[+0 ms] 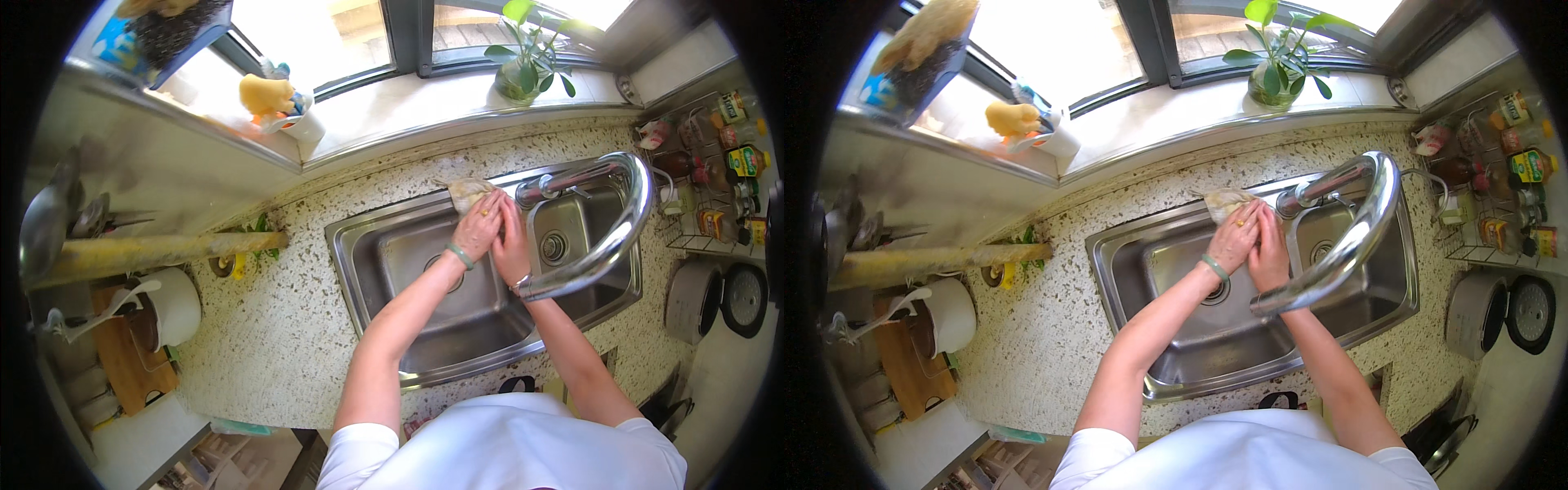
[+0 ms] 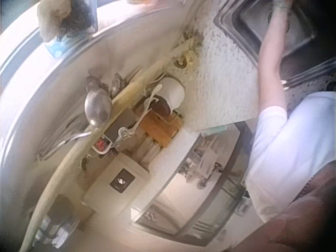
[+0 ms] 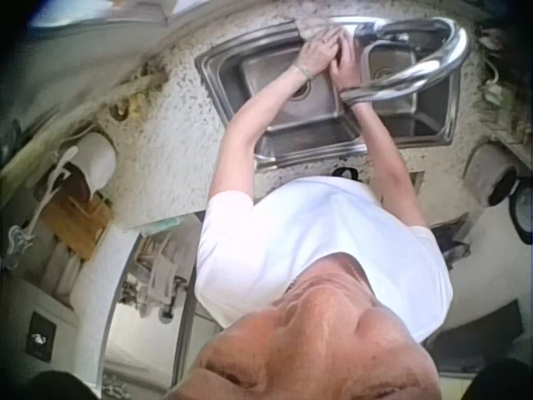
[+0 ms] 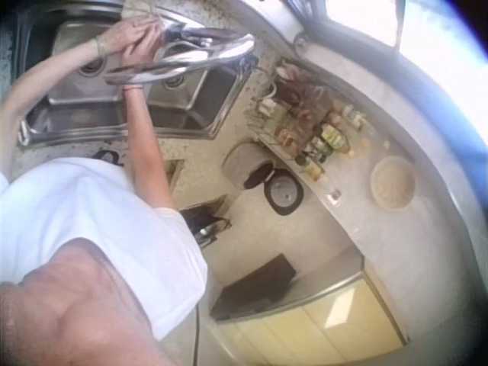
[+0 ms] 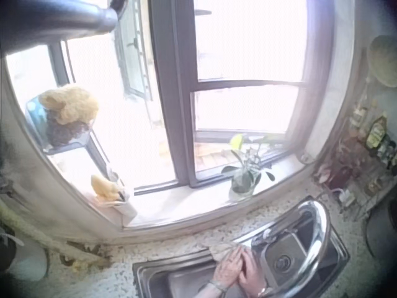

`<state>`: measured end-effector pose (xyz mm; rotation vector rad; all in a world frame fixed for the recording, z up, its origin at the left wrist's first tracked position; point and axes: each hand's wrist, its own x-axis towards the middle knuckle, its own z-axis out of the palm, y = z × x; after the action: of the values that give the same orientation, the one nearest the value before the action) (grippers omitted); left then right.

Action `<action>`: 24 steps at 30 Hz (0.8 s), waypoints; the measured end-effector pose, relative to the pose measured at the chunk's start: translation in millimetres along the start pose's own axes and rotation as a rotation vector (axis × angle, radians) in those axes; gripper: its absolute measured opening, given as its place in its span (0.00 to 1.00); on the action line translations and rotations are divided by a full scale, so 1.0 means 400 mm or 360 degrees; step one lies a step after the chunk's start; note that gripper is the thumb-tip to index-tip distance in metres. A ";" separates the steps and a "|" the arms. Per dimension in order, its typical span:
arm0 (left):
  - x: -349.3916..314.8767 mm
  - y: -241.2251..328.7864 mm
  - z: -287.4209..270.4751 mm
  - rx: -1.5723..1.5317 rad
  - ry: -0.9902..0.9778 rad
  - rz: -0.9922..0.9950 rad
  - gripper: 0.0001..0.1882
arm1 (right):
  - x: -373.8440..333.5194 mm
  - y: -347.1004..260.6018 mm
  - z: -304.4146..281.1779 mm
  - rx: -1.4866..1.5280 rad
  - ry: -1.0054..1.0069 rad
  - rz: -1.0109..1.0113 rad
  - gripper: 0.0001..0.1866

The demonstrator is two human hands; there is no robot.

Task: The person cleans the kitchen sink and countertop using a cloth and running water. They wipe the sink basin, faucet, and surrounding counter area, then briefly retrieve a potato from a storage bag before returning to wipe the counter and sink again.

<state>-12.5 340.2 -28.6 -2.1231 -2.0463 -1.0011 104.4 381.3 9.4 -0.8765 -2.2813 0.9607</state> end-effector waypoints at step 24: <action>-0.409 -0.113 -0.418 0.1017 -0.0572 -0.0775 0.21 | -0.029 -0.333 0.402 0.0114 -0.0810 -0.0314 0.30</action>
<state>-112.1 127.5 11.0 -1.5804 -2.6367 0.0853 -41.8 231.9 8.5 -0.3914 -2.6662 1.2750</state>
